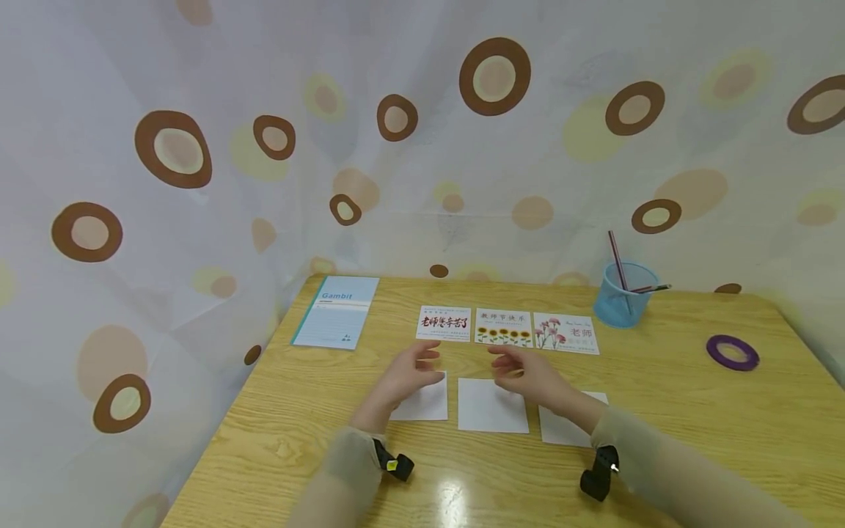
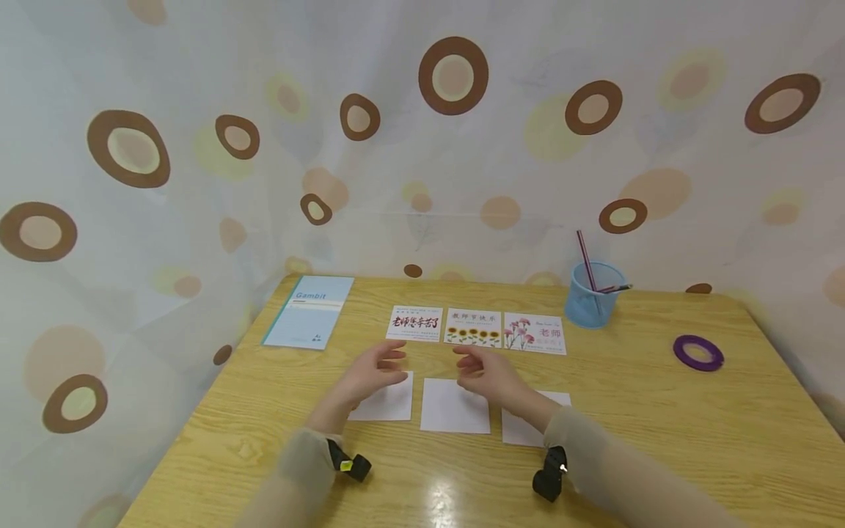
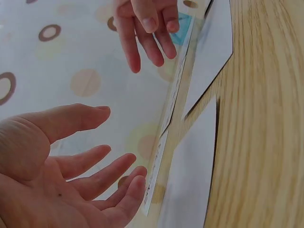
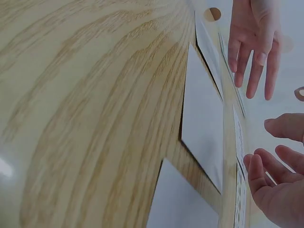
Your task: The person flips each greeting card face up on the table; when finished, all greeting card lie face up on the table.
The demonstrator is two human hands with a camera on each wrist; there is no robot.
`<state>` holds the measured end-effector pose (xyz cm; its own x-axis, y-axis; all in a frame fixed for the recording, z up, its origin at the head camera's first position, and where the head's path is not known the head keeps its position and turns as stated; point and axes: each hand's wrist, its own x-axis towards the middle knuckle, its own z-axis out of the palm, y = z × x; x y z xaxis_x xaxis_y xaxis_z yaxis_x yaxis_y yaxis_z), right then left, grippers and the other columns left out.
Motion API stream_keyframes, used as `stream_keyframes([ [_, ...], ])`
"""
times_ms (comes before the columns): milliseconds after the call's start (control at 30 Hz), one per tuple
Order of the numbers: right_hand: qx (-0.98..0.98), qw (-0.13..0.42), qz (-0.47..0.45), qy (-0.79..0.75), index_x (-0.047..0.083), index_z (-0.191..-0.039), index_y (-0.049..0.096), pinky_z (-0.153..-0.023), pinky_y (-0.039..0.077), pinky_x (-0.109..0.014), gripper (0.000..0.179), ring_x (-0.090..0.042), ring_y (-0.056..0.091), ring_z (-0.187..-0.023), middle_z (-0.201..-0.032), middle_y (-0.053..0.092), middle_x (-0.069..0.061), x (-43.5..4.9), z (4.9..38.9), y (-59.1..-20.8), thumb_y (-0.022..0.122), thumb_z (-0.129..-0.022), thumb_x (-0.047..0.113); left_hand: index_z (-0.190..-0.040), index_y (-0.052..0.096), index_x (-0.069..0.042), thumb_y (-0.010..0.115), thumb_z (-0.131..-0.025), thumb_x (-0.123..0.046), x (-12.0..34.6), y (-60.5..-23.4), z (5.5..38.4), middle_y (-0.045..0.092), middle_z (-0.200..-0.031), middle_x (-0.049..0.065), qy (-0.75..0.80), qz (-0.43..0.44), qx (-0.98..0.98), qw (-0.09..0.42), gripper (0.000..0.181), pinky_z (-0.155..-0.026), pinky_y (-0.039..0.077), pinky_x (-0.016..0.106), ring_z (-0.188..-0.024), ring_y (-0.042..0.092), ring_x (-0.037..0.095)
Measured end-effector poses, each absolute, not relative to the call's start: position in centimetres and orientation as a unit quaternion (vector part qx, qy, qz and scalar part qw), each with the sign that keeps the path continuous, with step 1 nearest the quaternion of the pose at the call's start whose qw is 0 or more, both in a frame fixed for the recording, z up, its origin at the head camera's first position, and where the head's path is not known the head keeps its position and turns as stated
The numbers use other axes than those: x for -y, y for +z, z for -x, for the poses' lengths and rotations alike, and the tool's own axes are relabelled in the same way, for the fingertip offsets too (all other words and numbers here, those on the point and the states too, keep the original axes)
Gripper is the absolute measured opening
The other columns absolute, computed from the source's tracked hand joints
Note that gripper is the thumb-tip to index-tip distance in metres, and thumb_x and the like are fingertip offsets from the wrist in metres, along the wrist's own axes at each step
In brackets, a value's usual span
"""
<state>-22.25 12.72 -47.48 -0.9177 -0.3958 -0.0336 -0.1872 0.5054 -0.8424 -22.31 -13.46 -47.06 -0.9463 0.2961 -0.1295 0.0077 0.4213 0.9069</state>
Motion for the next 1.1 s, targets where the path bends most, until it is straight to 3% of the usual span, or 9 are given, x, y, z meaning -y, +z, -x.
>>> stream_keyframes([
  [167,-0.867,0.087,0.177,-0.457,-0.004,-0.141,0.049,-0.092,0.055,-0.046,0.056,-0.035,0.064,-0.109,-0.122,0.065,-0.022,-15.1,21.5,-47.3,0.070,-0.090,0.005,-0.148,0.045,-0.007,0.072,-0.088,-0.010,11.3,-46.7,22.0,0.053,-0.141,0.020,0.520,-0.130,-0.833,0.140,0.065,-0.102,0.048,0.052,-0.126,0.052,0.040],
  [700,-0.925,0.035,0.144,-0.350,-0.003,-0.135,0.054,-0.075,0.054,-0.028,0.062,-0.035,0.063,-0.105,-0.122,0.065,-0.022,-22.7,18.0,-47.8,0.080,-0.081,0.012,-0.145,0.049,-0.009,0.079,-0.084,-0.020,3.6,-47.4,20.3,0.056,-0.143,0.009,0.325,-0.263,-0.900,0.121,0.069,-0.104,0.047,0.031,-0.129,0.055,0.026],
  [900,-0.937,0.028,0.136,-0.320,-0.008,-0.135,0.053,-0.083,0.056,-0.051,0.067,-0.044,0.061,-0.107,-0.125,0.061,-0.029,-25.3,17.3,-47.6,0.082,-0.080,0.016,-0.145,0.050,-0.011,0.080,-0.082,-0.027,1.5,-47.7,20.0,0.056,-0.144,0.004,0.253,-0.292,-0.918,0.087,0.071,-0.115,0.037,0.035,-0.135,0.050,0.021],
  [1100,-0.948,0.014,0.167,-0.271,-0.009,-0.132,0.056,-0.092,0.048,-0.064,0.075,-0.051,0.057,-0.112,-0.125,0.060,-0.031,-26.6,17.0,-48.2,0.088,-0.072,0.021,-0.146,0.049,-0.018,0.083,-0.079,-0.038,-0.1,-48.1,19.7,0.054,-0.144,-0.001,0.188,-0.291,-0.934,0.083,0.077,-0.114,0.034,0.033,-0.134,0.047,0.018],
])
